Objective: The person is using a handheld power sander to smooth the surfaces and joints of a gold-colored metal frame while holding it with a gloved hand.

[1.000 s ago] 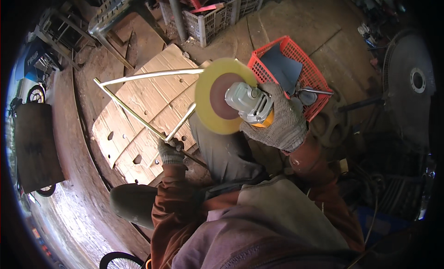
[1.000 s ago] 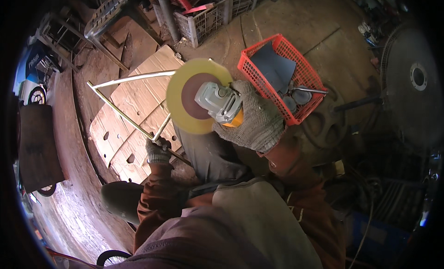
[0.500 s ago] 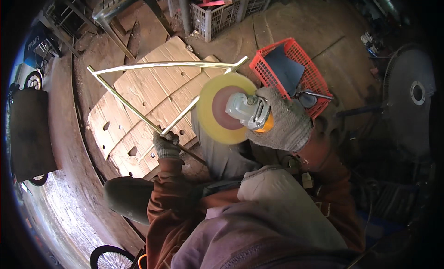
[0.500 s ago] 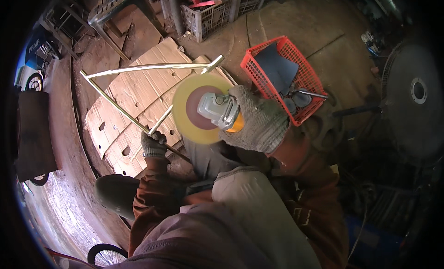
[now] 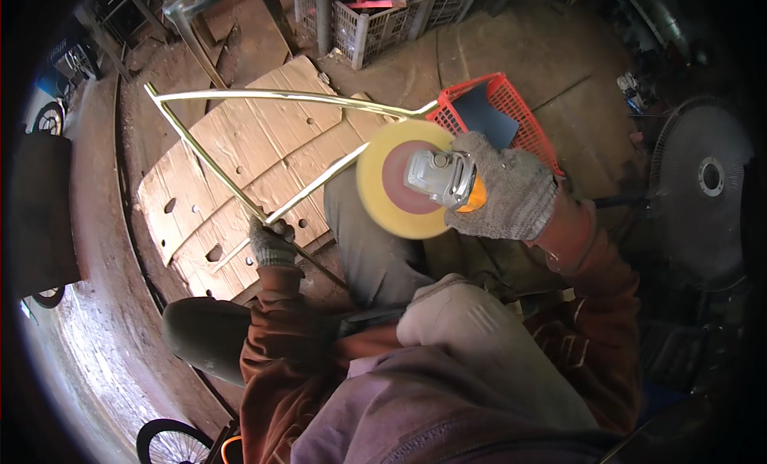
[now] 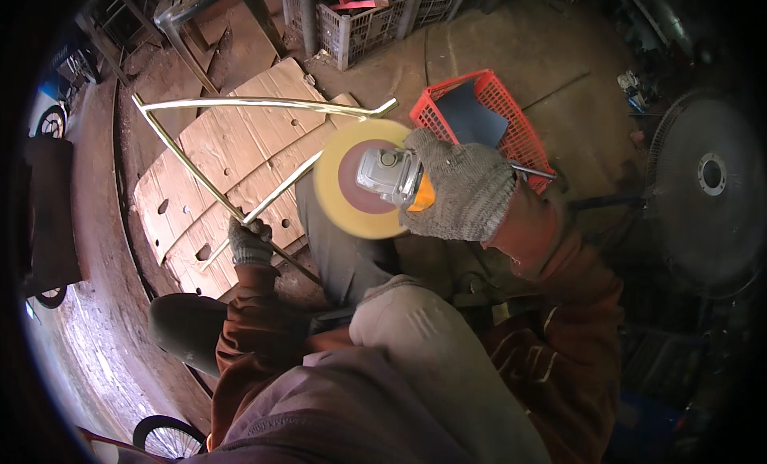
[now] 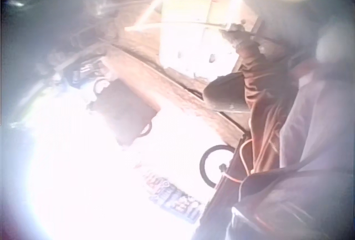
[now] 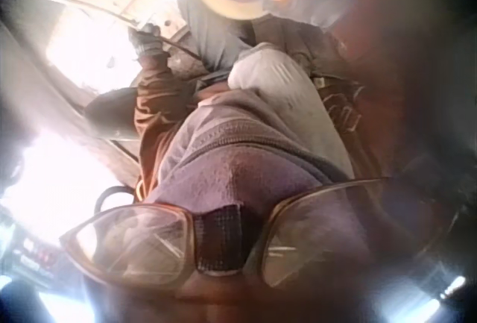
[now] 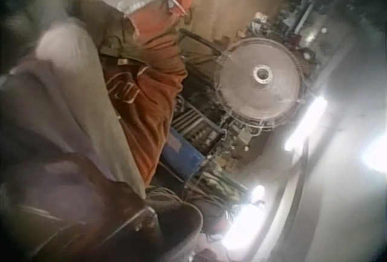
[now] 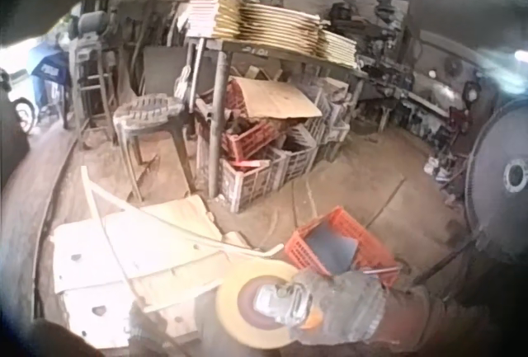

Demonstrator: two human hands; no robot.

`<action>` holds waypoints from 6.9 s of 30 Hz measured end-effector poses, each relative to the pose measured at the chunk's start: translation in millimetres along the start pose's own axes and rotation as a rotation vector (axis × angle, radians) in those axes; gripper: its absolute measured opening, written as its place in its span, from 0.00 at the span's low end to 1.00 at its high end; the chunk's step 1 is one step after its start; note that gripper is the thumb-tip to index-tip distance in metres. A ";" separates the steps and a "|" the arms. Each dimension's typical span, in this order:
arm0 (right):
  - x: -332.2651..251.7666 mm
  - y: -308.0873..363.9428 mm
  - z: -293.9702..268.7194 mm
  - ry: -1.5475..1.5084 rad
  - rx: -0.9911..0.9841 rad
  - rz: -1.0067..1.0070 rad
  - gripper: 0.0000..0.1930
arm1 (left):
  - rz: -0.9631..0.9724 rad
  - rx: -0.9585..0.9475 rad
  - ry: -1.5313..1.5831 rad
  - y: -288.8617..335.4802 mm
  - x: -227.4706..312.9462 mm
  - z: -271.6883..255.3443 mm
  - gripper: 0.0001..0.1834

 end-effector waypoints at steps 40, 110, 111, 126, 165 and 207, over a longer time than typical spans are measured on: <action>0.4 -8.4 8.4 0.077 -0.170 0.042 0.37 | 0.126 0.140 -0.081 8.8 29.8 5.7 0.23; 4.9 -22.2 27.8 -0.082 -0.200 0.115 0.40 | 0.288 0.087 -0.026 21.3 50.7 9.7 0.21; 4.1 -22.0 26.9 -0.076 -0.202 0.118 0.40 | 0.294 0.090 -0.028 24.8 51.5 13.1 0.21; 6.3 -19.2 26.6 -0.108 -0.178 0.048 0.43 | 0.331 0.072 -0.056 19.2 48.1 6.1 0.20; 8.7 -9.4 28.3 -0.181 -0.193 0.122 0.38 | 0.314 0.122 -0.041 24.0 50.0 13.7 0.19; 15.6 -14.5 38.1 -0.229 -0.214 0.171 0.39 | 0.355 0.089 -0.091 35.2 60.7 26.8 0.25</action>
Point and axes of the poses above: each hand's wrist, its own y-axis away from the middle knuckle, its own z-axis out of the palm, x = y × z, the point moved 5 cm from there along -y, towards the middle knuckle, and after that the axes turned 2 degrees about -x, right-handed, at the moved point
